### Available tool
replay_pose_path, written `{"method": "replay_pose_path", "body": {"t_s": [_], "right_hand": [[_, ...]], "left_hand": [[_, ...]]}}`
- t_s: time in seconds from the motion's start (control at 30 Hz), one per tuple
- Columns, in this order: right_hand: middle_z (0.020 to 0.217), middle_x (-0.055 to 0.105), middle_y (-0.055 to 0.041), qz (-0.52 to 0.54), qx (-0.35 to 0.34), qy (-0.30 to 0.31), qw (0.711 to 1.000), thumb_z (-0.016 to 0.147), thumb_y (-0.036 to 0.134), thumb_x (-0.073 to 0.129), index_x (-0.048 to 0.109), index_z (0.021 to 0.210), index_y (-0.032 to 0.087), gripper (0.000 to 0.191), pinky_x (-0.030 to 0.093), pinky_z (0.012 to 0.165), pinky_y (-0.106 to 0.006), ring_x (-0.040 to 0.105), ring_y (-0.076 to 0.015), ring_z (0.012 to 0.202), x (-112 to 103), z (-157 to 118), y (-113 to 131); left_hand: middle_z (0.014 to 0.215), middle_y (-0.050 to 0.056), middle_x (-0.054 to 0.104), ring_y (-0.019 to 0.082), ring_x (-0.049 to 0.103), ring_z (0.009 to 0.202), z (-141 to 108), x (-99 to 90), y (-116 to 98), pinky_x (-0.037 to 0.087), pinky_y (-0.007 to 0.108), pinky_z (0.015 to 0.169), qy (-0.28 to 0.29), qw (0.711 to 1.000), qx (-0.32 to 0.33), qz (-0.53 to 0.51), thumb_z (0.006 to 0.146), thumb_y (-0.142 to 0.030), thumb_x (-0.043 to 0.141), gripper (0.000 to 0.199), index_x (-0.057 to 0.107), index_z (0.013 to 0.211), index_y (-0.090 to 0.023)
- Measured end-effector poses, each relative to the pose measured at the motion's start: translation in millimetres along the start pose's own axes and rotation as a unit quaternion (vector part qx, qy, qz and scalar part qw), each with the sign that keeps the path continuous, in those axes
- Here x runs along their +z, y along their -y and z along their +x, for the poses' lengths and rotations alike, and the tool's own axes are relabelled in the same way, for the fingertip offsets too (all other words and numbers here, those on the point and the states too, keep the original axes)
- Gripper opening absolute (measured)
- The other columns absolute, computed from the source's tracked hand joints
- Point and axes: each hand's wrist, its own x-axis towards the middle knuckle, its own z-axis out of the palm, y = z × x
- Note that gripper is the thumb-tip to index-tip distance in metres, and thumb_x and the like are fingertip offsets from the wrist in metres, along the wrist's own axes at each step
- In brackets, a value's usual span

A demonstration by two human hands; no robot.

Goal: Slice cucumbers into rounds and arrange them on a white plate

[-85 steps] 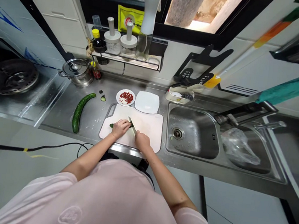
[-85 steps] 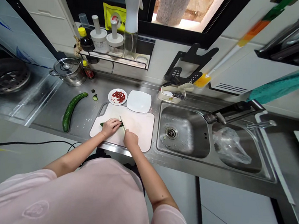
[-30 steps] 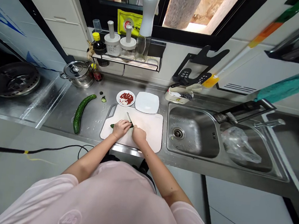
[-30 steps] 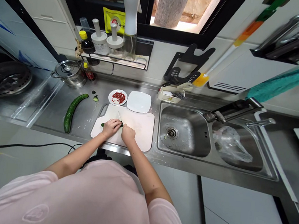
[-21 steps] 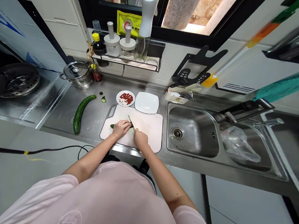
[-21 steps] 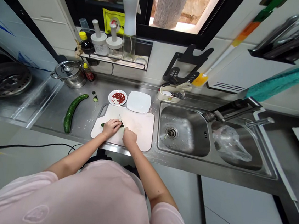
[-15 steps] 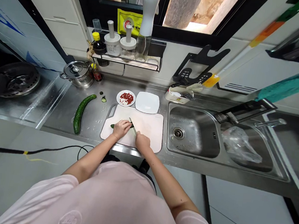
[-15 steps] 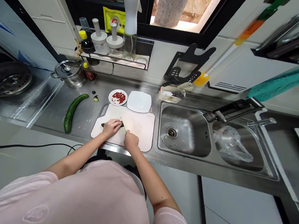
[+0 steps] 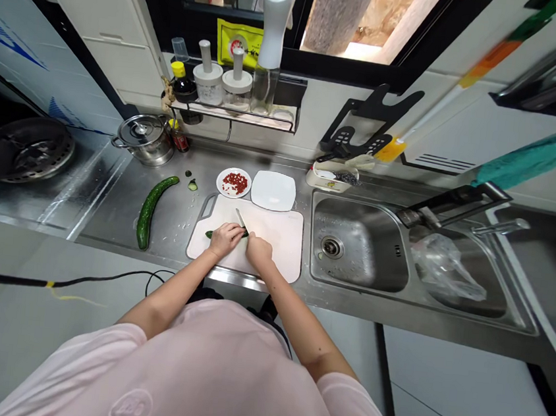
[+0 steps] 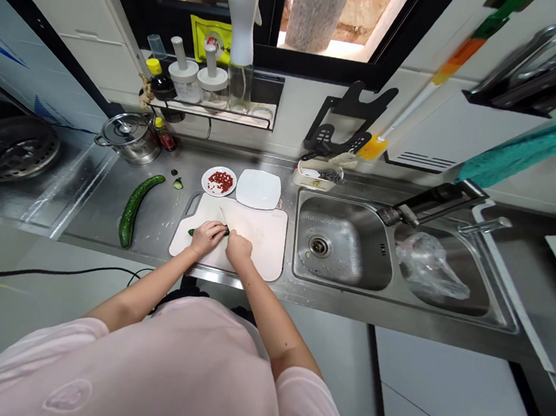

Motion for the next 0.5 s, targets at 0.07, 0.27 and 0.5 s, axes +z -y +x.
{"method": "replay_pose_path", "body": {"t_s": [0.07, 0.27, 0.5], "right_hand": [[0.099, 0.067, -0.0126, 0.002, 0.002, -0.003, 1.000, 0.088, 0.010, 0.038, 0.047, 0.112, 0.015, 0.025, 0.045, 0.074, -0.027, 0.065, -0.0199, 0.093, -2, 3, 2], [0.098, 0.067, -0.0121, 0.006, -0.002, -0.010, 1.000, 0.088, 0.010, 0.038, 0.047, 0.112, 0.015, 0.026, 0.046, 0.073, -0.027, 0.065, -0.0203, 0.091, -5, 2, 3], [0.098, 0.067, -0.0138, -0.004, -0.005, 0.012, 1.000, 0.087, 0.008, 0.037, 0.048, 0.110, 0.015, 0.026, 0.045, 0.075, -0.029, 0.065, -0.0214, 0.093, 3, -21, -11]], "left_hand": [[0.098, 0.005, 0.067, 0.017, 0.059, 0.089, 0, 0.1, 1, 0.047, 0.030, 0.079, 0.002, 1.000, 0.000, -0.001, 0.090, -0.030, 0.050, 0.022, 0.070, 0.097, -0.024], [0.099, 0.005, 0.067, 0.017, 0.059, 0.090, 1, -1.7, 0, 0.046, 0.029, 0.080, 0.009, 1.000, 0.000, 0.000, 0.090, -0.030, 0.050, 0.022, 0.069, 0.097, -0.024], [0.097, 0.005, 0.067, 0.017, 0.059, 0.089, 2, -2.9, -2, 0.046, 0.030, 0.079, 0.015, 1.000, -0.007, 0.004, 0.090, -0.031, 0.049, 0.023, 0.070, 0.097, -0.024]]}}
